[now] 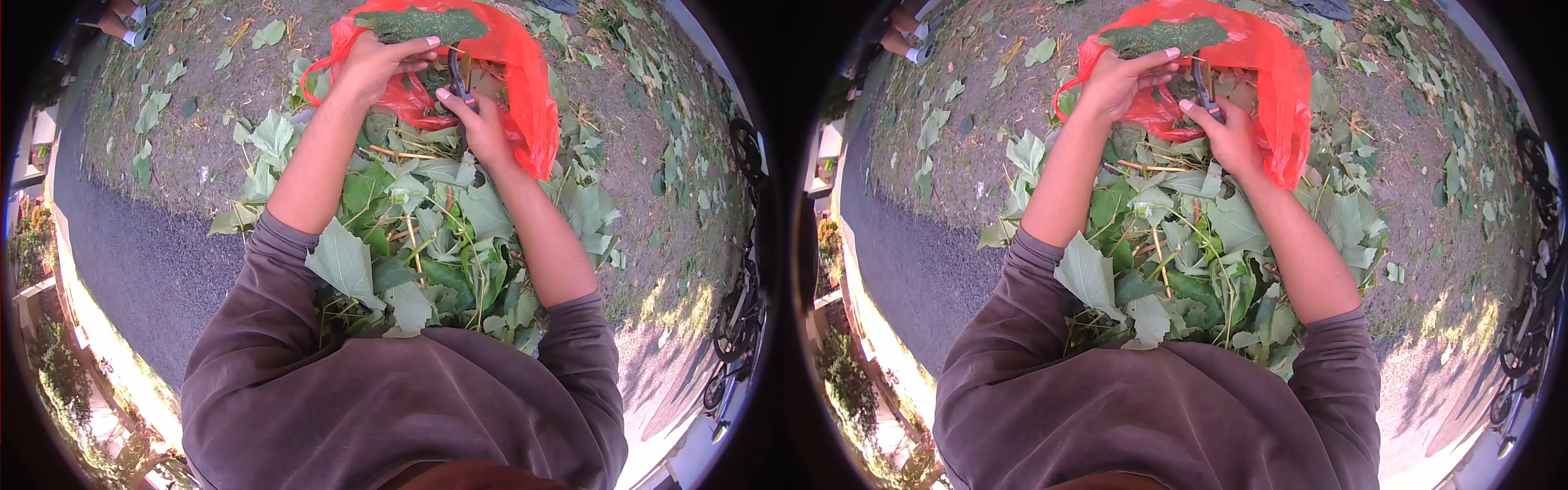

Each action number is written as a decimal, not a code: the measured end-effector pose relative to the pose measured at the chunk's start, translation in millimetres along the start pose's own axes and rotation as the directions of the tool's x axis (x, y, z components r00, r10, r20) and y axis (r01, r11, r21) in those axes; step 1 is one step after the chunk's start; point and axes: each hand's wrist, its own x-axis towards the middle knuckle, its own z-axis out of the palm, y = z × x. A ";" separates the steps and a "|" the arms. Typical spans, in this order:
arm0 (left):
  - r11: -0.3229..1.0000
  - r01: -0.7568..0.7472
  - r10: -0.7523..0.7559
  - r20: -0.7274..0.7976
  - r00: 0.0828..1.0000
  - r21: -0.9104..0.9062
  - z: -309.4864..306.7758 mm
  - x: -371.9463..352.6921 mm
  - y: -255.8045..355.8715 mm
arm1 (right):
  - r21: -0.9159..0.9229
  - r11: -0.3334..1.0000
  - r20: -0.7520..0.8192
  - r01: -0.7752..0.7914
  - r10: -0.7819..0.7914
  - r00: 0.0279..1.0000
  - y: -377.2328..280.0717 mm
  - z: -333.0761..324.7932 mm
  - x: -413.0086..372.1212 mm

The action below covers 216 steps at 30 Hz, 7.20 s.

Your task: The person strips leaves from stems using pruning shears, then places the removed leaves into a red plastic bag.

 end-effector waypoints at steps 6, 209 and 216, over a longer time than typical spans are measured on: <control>0.987 -0.009 -0.004 0.079 0.997 0.161 3.8 -1.0 -1.3 | -0.024 0.999 -0.044 -0.024 0.023 0.999 0.8 -5.1 2.7; 0.578 -0.460 0.382 0.275 0.882 0.674 13.1 -13.0 -3.0 | -0.101 0.993 0.021 -0.063 0.065 0.998 10.0 -6.0 8.7; 0.911 -0.187 0.162 0.098 0.982 0.367 6.8 -3.3 -5.2 | -0.134 0.989 0.062 -0.062 0.071 0.996 -6.4 -4.6 1.1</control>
